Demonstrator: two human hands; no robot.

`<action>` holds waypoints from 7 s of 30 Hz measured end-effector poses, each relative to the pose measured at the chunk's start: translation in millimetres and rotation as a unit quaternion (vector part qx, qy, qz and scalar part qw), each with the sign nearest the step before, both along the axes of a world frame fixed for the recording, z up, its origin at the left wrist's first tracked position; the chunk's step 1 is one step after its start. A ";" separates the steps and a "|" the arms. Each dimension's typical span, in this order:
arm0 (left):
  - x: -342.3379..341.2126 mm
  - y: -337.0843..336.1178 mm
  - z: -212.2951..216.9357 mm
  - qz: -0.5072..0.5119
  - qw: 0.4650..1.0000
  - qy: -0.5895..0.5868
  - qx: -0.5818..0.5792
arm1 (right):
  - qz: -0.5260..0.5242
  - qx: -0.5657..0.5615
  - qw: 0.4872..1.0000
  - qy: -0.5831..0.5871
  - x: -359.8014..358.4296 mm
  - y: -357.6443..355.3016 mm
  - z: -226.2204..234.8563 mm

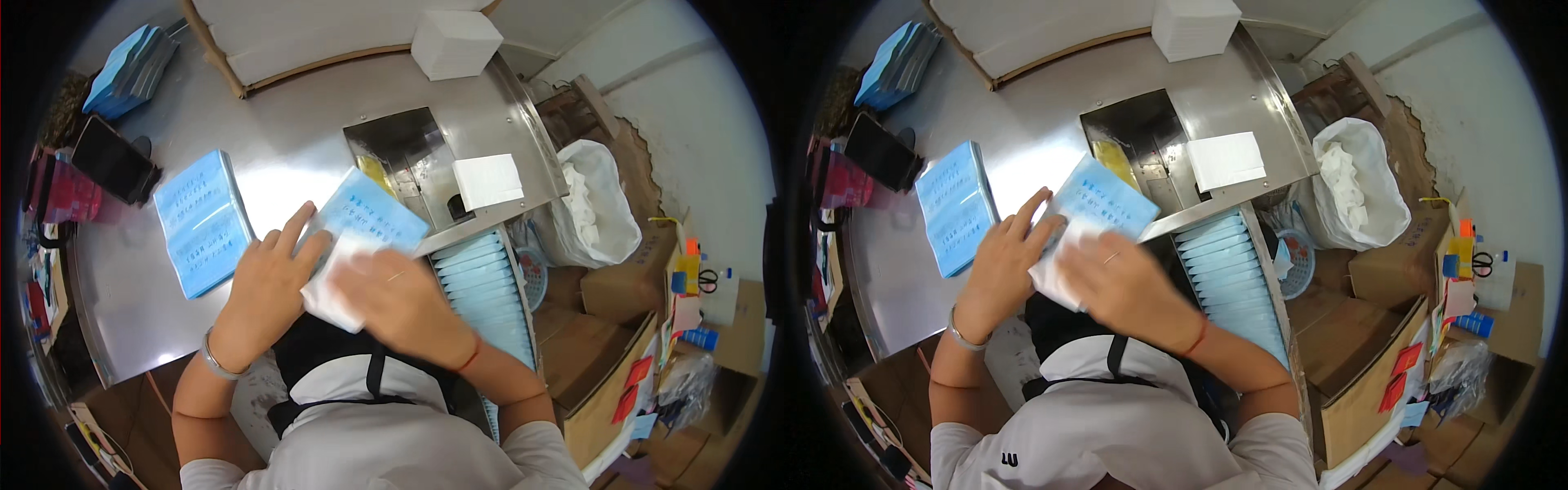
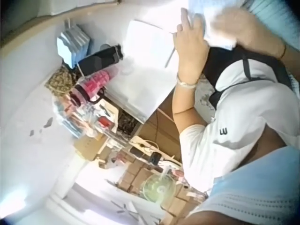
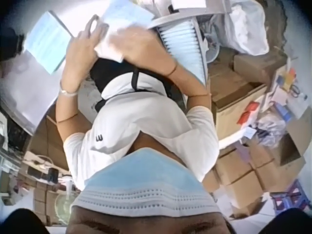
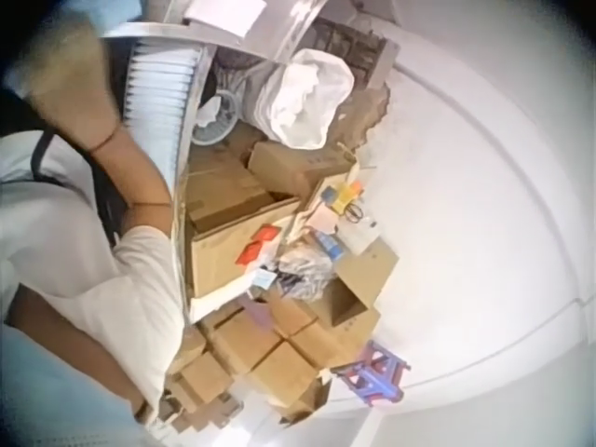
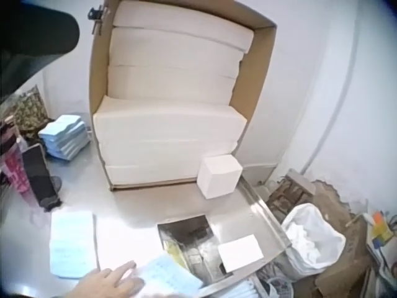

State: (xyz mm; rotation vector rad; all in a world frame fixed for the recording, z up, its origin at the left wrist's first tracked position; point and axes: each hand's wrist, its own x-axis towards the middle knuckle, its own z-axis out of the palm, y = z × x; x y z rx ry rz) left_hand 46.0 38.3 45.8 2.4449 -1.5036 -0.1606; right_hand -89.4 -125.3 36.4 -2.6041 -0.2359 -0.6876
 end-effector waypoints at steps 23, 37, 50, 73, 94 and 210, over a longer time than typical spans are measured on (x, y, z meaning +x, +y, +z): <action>-59.5 -52.7 -1.5 -0.109 0.876 0.416 -0.220 | -0.196 -0.099 0.951 0.216 83.0 -75.3 -30.4; -36.0 -32.1 -36.5 0.052 0.984 -0.017 -0.171 | -0.226 0.171 0.937 0.204 65.2 -216.4 3.0; -36.4 -28.6 -28.5 0.053 0.981 0.045 -0.181 | -0.289 0.322 0.900 0.043 212.8 -275.0 45.8; -42.1 -37.1 -27.9 0.042 0.983 0.046 -0.175 | -0.319 -0.078 0.945 -0.012 201.3 -222.0 23.8; 10.3 46.4 -3.2 0.216 0.950 -0.047 -0.222 | -0.320 -0.063 0.943 -0.069 18.3 -162.0 4.5; -22.8 -18.9 -24.9 0.067 0.987 0.049 -0.139 | -0.327 -0.042 0.941 -0.083 30.0 -122.0 31.3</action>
